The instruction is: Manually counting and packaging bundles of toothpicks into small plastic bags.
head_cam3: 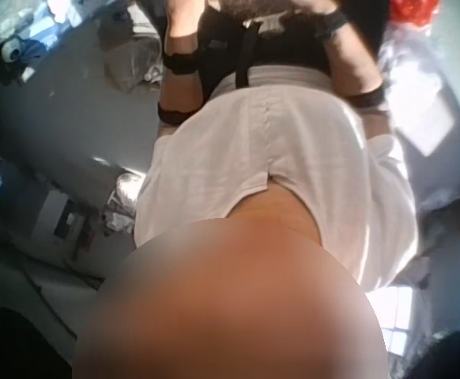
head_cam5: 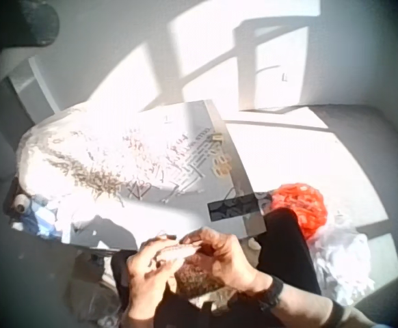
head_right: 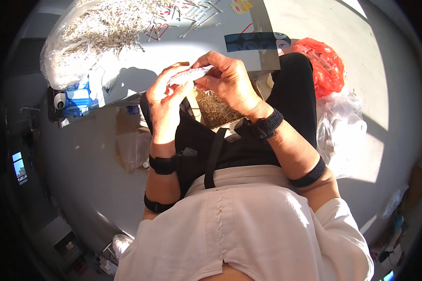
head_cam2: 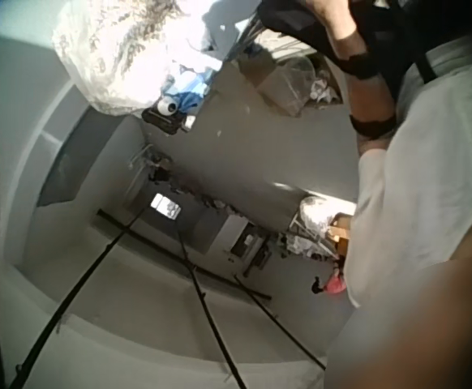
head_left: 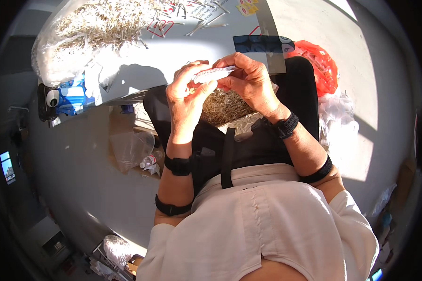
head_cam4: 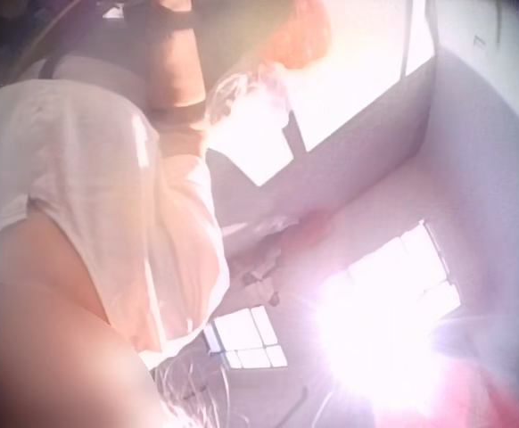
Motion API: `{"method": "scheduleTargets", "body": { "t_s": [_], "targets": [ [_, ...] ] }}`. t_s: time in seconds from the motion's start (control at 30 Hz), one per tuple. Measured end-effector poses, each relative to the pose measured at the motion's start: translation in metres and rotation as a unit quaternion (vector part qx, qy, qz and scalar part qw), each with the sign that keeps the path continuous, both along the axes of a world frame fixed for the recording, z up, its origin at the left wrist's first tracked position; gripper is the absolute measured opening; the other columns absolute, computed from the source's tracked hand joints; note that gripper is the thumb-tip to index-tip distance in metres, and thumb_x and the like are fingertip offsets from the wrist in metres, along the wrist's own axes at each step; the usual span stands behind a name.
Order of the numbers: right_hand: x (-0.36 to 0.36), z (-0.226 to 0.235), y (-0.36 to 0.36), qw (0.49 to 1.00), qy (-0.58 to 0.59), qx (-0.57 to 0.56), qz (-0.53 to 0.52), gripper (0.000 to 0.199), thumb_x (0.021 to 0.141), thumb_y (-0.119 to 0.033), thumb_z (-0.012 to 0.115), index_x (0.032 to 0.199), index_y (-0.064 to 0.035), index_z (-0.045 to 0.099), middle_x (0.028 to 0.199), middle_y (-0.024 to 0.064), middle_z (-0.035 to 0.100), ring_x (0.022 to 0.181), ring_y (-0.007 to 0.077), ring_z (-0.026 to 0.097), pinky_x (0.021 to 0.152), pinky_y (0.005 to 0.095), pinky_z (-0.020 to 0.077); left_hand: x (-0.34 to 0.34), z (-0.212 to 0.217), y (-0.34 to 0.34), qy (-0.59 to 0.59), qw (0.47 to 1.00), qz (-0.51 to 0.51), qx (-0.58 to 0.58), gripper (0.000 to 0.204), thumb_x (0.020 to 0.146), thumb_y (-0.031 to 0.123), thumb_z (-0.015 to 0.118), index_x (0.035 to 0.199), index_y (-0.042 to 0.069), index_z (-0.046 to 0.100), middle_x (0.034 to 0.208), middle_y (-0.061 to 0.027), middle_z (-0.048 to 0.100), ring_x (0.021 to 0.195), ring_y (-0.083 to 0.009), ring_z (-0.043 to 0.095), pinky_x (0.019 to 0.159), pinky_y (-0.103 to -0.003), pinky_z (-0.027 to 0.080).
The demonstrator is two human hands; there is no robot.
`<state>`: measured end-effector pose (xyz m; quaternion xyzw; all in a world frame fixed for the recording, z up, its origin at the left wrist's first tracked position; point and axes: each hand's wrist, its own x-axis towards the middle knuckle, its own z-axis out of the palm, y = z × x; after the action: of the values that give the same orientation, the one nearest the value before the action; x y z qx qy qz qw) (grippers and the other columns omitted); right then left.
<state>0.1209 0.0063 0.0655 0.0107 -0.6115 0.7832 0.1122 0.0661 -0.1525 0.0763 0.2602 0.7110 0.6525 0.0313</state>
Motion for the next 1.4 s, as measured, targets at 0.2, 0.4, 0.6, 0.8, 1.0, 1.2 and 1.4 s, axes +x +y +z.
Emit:
{"method": "scheduleTargets", "body": {
  "t_s": [0.2,0.4,0.6,0.8,1.0,1.2,1.4],
  "targets": [
    [-0.01,-0.028,0.027,0.996,-0.058,-0.073,0.0,0.025,0.088,0.0,0.066,0.112,0.0016,0.059,0.092,0.0061,0.069,0.082,0.0094,0.066,0.077,0.0226,0.0532,-0.016,-0.038,0.036,-0.197,0.975,-0.033,0.094,0.03,0.082,-0.007,0.068,0.112,-0.004,0.065,0.106,-0.0087,0.067,0.094,-0.0135,0.064,0.082,-0.025,0.053],
    [-0.021,-0.048,0.04,0.989,-0.132,-0.049,-0.051,0.021,0.088,-0.004,0.063,0.108,0.0031,0.063,0.093,0.0079,0.069,0.083,0.0104,0.066,0.073,0.0226,0.0531,-0.026,-0.049,0.056,-0.291,0.953,-0.016,0.077,0.031,0.08,-0.009,0.058,0.11,-0.006,0.065,0.108,-0.0118,0.067,0.096,-0.0173,0.065,0.087,-0.028,0.052],
    [-0.028,-0.051,0.041,0.978,-0.188,-0.025,-0.085,0.017,0.085,-0.005,0.063,0.099,0.0034,0.066,0.086,0.007,0.069,0.074,0.0082,0.064,0.067,0.0207,0.0522,-0.031,-0.071,0.06,-0.332,0.934,-0.021,0.133,0.029,0.08,-0.004,0.055,0.107,-0.007,0.066,0.101,-0.0135,0.068,0.091,-0.0191,0.067,0.085,-0.028,0.053],
    [-0.03,-0.05,0.045,0.976,-0.198,-0.016,-0.093,0.015,0.083,-0.004,0.064,0.096,0.0037,0.067,0.084,0.0065,0.069,0.073,0.0081,0.063,0.066,0.0214,0.0523,-0.033,-0.067,0.065,-0.347,0.93,-0.045,0.112,0.027,0.085,-0.002,0.049,0.106,-0.012,0.062,0.107,-0.0192,0.065,0.096,-0.0249,0.066,0.089,-0.034,0.055],
    [-0.03,-0.048,0.043,0.976,-0.193,-0.03,-0.094,0.014,0.082,-0.005,0.066,0.093,0.0034,0.067,0.082,0.0056,0.069,0.075,0.008,0.064,0.066,0.0212,0.0514,-0.032,-0.072,0.065,-0.31,0.942,-0.036,0.124,0.025,0.085,0.0,0.05,0.104,-0.011,0.063,0.107,-0.0188,0.066,0.094,-0.0235,0.066,0.088,-0.034,0.054],
    [-0.031,-0.049,0.046,0.974,-0.204,-0.003,-0.094,0.013,0.08,-0.005,0.07,0.09,0.0021,0.067,0.081,0.0049,0.068,0.074,0.0074,0.063,0.067,0.0216,0.0521,-0.032,-0.069,0.067,-0.38,0.908,-0.024,0.172,0.021,0.08,-0.004,0.054,0.095,-0.007,0.069,0.098,-0.0131,0.069,0.087,-0.0171,0.065,0.081,-0.027,0.052],
    [-0.03,-0.051,0.049,0.979,-0.189,-0.009,-0.077,0.011,0.084,-0.006,0.07,0.092,0.0008,0.068,0.081,0.0035,0.068,0.073,0.0068,0.062,0.066,0.022,0.0525,-0.034,-0.079,0.062,-0.318,0.931,-0.061,0.171,0.02,0.083,-0.002,0.059,0.101,-0.005,0.069,0.106,-0.0127,0.068,0.096,-0.0183,0.064,0.086,-0.027,0.051]
  ]
}}
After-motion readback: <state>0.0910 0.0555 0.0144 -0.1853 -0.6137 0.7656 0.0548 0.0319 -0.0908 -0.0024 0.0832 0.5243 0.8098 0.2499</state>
